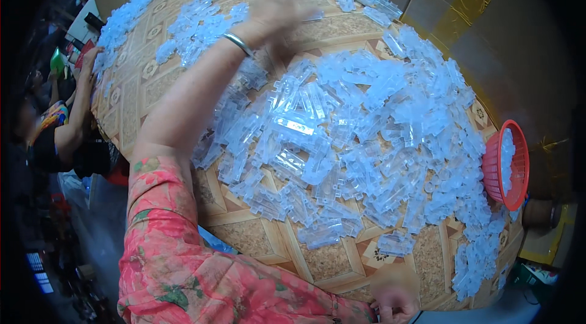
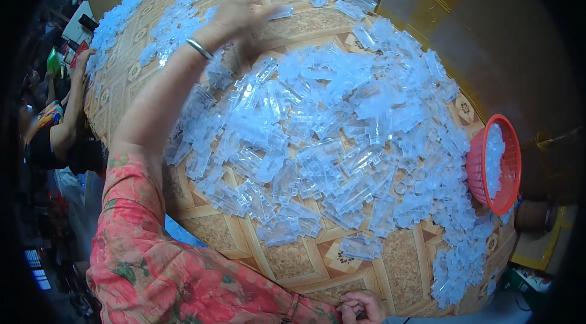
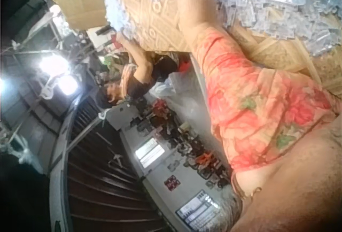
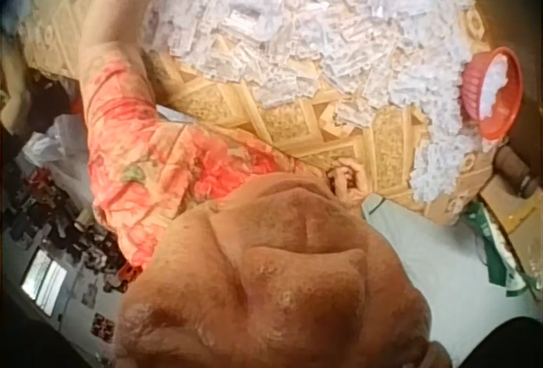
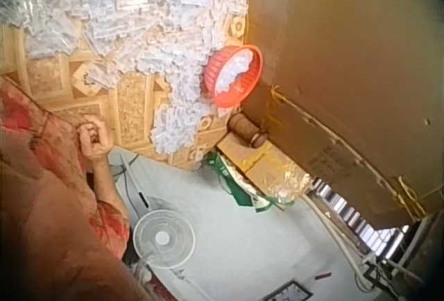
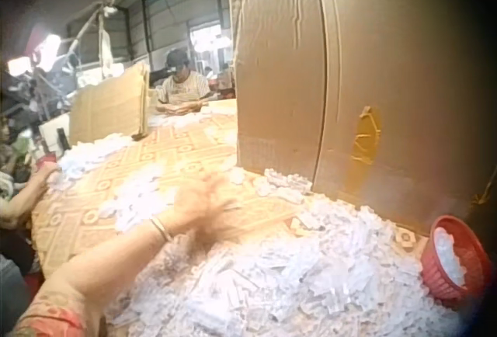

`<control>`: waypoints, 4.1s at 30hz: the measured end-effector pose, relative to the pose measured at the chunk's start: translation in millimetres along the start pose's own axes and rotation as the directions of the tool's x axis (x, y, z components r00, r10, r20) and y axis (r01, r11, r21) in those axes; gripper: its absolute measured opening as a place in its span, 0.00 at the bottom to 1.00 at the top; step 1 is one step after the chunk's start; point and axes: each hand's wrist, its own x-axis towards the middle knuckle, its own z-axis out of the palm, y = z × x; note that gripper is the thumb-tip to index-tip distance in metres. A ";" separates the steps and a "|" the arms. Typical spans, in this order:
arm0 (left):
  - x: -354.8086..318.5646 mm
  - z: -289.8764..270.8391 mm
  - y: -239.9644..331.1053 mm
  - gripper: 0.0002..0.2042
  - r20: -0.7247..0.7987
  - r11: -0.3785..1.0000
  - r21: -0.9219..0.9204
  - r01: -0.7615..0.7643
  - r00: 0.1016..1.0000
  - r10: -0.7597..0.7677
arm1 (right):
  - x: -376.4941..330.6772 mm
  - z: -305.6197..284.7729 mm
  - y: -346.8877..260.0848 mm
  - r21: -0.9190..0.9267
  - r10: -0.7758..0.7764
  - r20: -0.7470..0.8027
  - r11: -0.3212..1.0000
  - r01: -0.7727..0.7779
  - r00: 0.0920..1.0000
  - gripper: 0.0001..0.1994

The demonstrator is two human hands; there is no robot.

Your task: The person repeatedly picks up small, translucent plastic components from a large pile on a wooden table. They manipulate the parts with both hands, appearing to snap or fit them together, and then place the assembled units back onto the table. The process is continuous and repetitive throughout the clip.

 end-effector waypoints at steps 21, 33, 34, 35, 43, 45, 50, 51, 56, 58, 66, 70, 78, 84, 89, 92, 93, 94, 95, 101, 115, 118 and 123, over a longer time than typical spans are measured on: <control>-35.7 37.0 -111.0 0.42 0.182 0.939 -0.245 0.242 0.963 -0.201 | 13.4 10.6 3.2 -0.123 -0.246 -0.099 0.965 0.233 0.964 0.06; -56.6 -1.2 77.5 0.40 0.186 0.793 -0.588 -0.160 0.927 0.325 | 28.0 31.1 -10.5 -0.154 -0.179 -0.246 0.977 0.144 0.953 0.07; -66.6 -8.7 89.2 0.41 0.160 0.767 -0.609 -0.200 0.917 0.365 | 31.0 32.3 -12.1 -0.116 -0.161 -0.257 0.984 0.135 0.953 0.07; -80.2 -16.9 100.1 0.42 0.153 0.826 -0.506 -0.247 0.917 0.368 | 33.2 32.7 -13.7 -0.078 -0.143 -0.264 0.989 0.127 0.954 0.07; -215.5 -26.7 182.2 0.38 -0.280 0.835 -0.060 -0.548 0.812 0.512 | 64.3 35.9 -36.0 -0.741 -0.551 -0.259 0.640 0.202 0.793 0.16; -257.0 -28.2 190.4 0.34 -0.390 0.799 -0.132 -0.587 0.772 0.503 | 70.7 37.7 -33.0 -0.826 -0.620 -0.192 0.521 0.216 0.761 0.15; -330.5 -19.0 203.2 0.31 -0.328 0.671 -0.532 -0.516 0.857 0.398 | 56.9 33.8 -24.6 -0.730 -0.583 -0.153 0.611 0.306 0.798 0.10; -337.6 -18.3 206.6 0.31 -0.323 0.674 -0.535 -0.510 0.860 0.395 | 56.9 30.0 -19.9 -0.721 -0.602 -0.141 0.606 0.335 0.786 0.10; -358.2 -28.6 229.1 0.29 -0.376 0.754 -0.427 -0.500 0.856 0.355 | 37.8 27.3 -19.9 -0.663 -0.534 -0.177 0.685 0.301 0.827 0.11; -360.1 -31.1 236.1 0.28 -0.381 0.760 -0.402 -0.510 0.848 0.367 | 30.1 30.9 -18.9 -0.671 -0.517 -0.183 0.688 0.278 0.837 0.12; -362.0 -15.6 247.6 0.28 -0.309 0.750 -0.430 -0.503 0.862 0.402 | 15.9 1.7 -16.4 -0.767 -0.625 -0.291 0.604 0.214 0.724 0.15; -360.7 -19.5 256.0 0.28 -0.302 0.751 -0.428 -0.502 0.863 0.405 | 30.4 -57.7 -7.4 -0.927 -0.717 -0.346 0.360 -0.104 0.605 0.16; -358.8 -21.0 258.8 0.26 -0.281 0.742 -0.456 -0.491 0.871 0.404 | 38.0 -71.7 5.8 -0.961 -0.749 -0.261 0.258 -0.094 0.609 0.15; -359.3 -31.9 260.1 0.25 -0.177 0.710 -0.601 -0.368 0.927 0.330 | 26.9 -38.8 9.4 -0.819 -0.621 -0.318 0.561 0.123 0.717 0.15; -357.9 -41.8 258.8 0.22 0.100 0.511 -0.859 -0.031 0.969 0.227 | 24.1 -23.2 -2.0 -0.709 -0.611 -0.360 0.670 0.219 0.704 0.17; -360.7 -28.1 260.6 0.22 0.181 -0.036 -0.980 0.195 0.954 0.239 | 23.3 -21.9 -6.0 -0.698 -0.666 -0.352 0.655 0.289 0.658 0.18; -361.7 -28.3 258.8 0.22 0.241 -0.085 -0.959 0.270 0.937 0.251 | 22.6 -22.1 -6.9 -0.698 -0.685 -0.348 0.645 0.311 0.640 0.19; -360.9 -32.4 258.1 0.21 0.298 -0.134 -0.930 0.342 0.915 0.271 | 21.0 -23.6 -4.1 -0.634 -0.626 -0.388 0.714 0.297 0.676 0.19; -360.2 -35.6 257.3 0.21 0.352 -0.181 -0.893 0.413 0.889 0.294 | 19.1 -25.8 1.2 -0.565 -0.563 -0.422 0.776 0.280 0.710 0.20; -357.4 -43.5 258.4 0.27 0.415 -0.260 -0.839 0.479 0.871 0.264 | 20.0 -24.0 7.0 -0.180 -0.330 -0.501 0.944 0.277 0.800 0.22; -352.1 -43.6 256.0 0.25 0.387 -0.334 -0.782 0.527 0.829 0.403 | 21.2 -25.5 -15.4 0.024 -0.263 -0.404 0.954 0.297 0.876 0.23; -352.3 -41.2 256.1 0.25 0.388 -0.380 -0.753 0.537 0.829 0.403 | 20.8 -27.0 -15.7 0.043 -0.237 -0.371 0.962 0.271 0.898 0.24; -351.2 -38.0 259.6 0.25 0.374 -0.473 -0.702 0.533 0.841 0.392 | 19.5 -23.0 -14.4 0.135 -0.219 -0.394 0.947 0.291 0.893 0.22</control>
